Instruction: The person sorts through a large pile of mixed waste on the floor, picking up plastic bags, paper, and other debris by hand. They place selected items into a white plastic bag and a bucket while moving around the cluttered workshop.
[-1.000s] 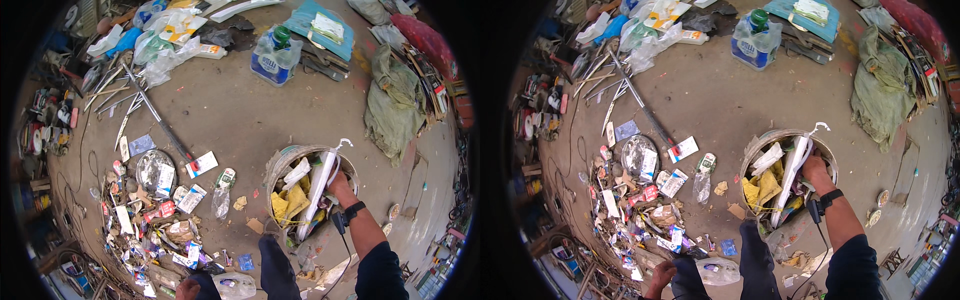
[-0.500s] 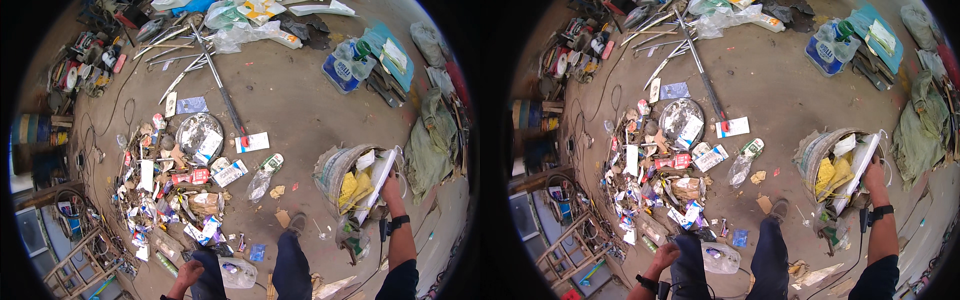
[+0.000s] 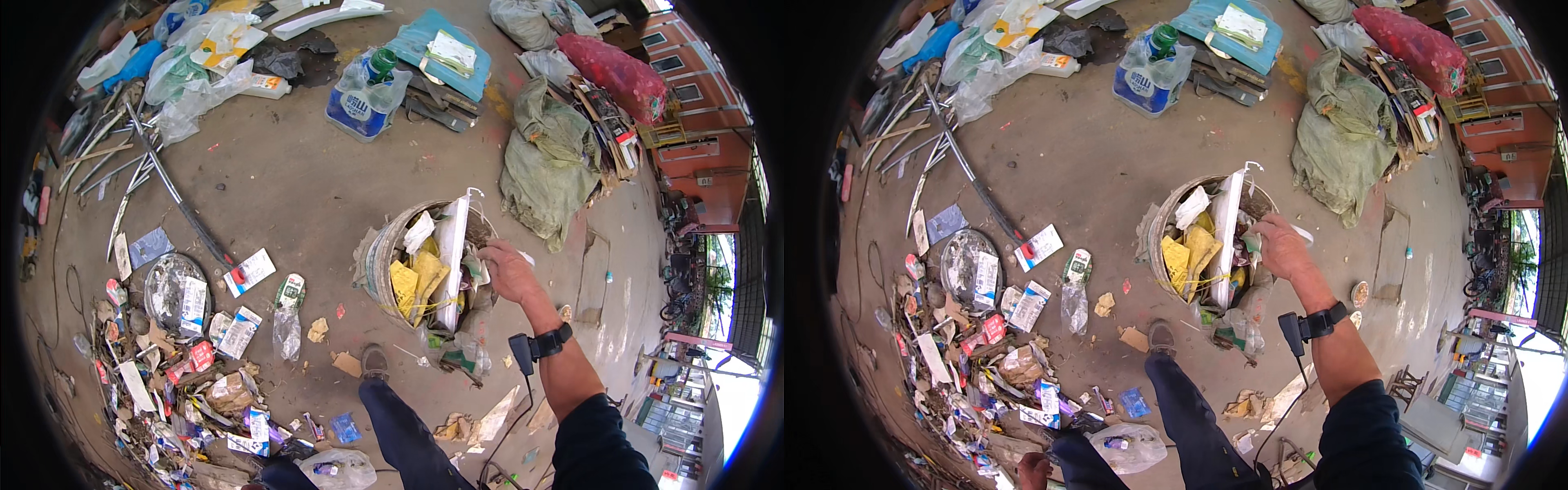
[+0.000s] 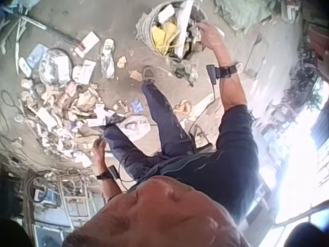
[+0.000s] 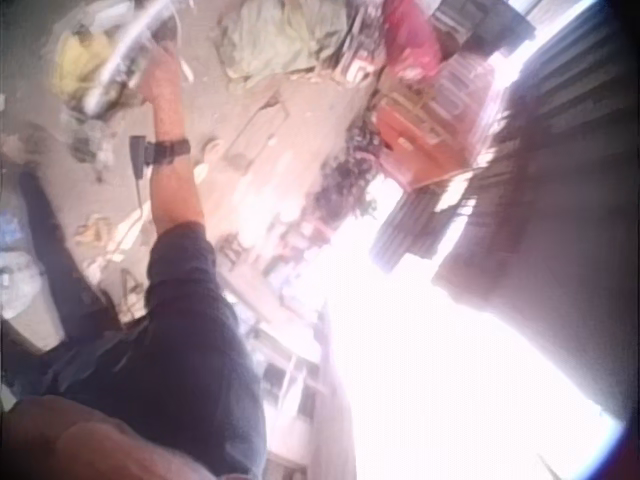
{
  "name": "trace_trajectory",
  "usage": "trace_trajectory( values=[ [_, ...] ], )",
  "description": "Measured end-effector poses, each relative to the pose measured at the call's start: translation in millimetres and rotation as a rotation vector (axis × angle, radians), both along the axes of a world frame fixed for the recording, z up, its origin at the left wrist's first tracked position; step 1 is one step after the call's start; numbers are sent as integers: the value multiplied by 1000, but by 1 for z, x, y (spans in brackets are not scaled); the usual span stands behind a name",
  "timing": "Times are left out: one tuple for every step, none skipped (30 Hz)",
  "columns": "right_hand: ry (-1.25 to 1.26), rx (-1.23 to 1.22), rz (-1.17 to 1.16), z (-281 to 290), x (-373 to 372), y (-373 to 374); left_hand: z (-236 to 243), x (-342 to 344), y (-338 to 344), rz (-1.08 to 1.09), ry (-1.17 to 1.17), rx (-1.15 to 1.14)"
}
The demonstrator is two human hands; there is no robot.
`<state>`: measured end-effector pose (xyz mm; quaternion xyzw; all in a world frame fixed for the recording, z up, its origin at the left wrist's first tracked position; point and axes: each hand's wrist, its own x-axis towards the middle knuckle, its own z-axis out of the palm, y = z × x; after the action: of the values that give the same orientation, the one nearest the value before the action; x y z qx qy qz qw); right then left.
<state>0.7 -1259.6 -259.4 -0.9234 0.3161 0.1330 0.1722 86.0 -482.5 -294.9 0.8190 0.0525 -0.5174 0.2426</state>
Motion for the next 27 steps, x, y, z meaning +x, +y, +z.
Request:
trace_trajectory(
  values=[
    [10, 8, -50, 12, 1, 2, -1, 3, 2, -16, 28, 3],
    [6, 16, -100, 22, 1, 4, -1, 5, 3, -2, 21, -16],
    [9, -65, -37, 29, 2, 5, -1, 7, 3, 13, 15, -34],
    [-125, 118, -236, 38, 0, 6, -1, 8, 2, 29, 10, -51],
    [-202, 300, -481, 45, -4, 6, 0, 11, 1, -3, 3, -64],
    [-308, 511, -707, 50, -7, 7, 0, 12, 0, 7, 2, -57],
    [-353, 440, -778, 54, -10, 6, 1, 14, -1, 16, 2, -48],
    [-425, 393, -833, 59, -16, 3, 1, 15, -1, 23, 5, -40],
    [-497, 330, -885, 63, -21, 2, 2, 16, -1, 20, 7, -40],
    [-497, 349, -928, 66, -27, 2, 2, 17, -1, 18, 5, -40],
    [-497, 351, -968, 69, -32, 4, 4, 19, -2, 18, 2, -42],
    [-480, 330, -1030, 72, -38, 8, 5, 20, -2, 25, -14, -57],
    [-484, 362, -999, 74, -42, 12, 8, 21, -4, 31, -32, -70],
    [-474, 371, -988, 77, -44, 19, 11, 23, -5, 38, -54, -84],
    [-450, 368, -991, 79, -45, 25, 14, 25, -8, 93, -47, -102],
    [-453, 393, -958, 82, -44, 33, 17, 27, -11, 153, -43, -114],
    [-440, 416, -936, 86, -41, 41, 20, 29, -15, 221, -43, -115],
    [-421, 460, -904, 87, -34, 53, 29, 30, -15, 301, -53, -99],
    [-420, 481, -868, 89, -26, 65, 32, 30, -18, 344, -82, -91],
    [-436, 526, -807, 93, -18, 76, 39, 28, -17, 415, -75, -97],
    [-404, 530, -753, 96, -7, 89, 45, 27, -18, 342, -142, -109],
    [-420, 564, -656, 97, 4, 103, 52, 27, -16, 417, -110, -51],
    [-382, 595, -621, 96, 17, 117, 57, 25, -14, 467, -102, -40],
    [-370, 627, -568, 94, 29, 133, 60, 25, -11, 548, -93, -77],
    [-363, 662, -482, 92, 41, 149, 63, 24, -5, 518, -148, -63],
    [-360, 683, -416, 89, 52, 166, 65, 23, 2, 522, -185, -78],
    [-286, 710, -345, 87, 63, 185, 66, 22, 12, 552, -178, -62]
  ],
)
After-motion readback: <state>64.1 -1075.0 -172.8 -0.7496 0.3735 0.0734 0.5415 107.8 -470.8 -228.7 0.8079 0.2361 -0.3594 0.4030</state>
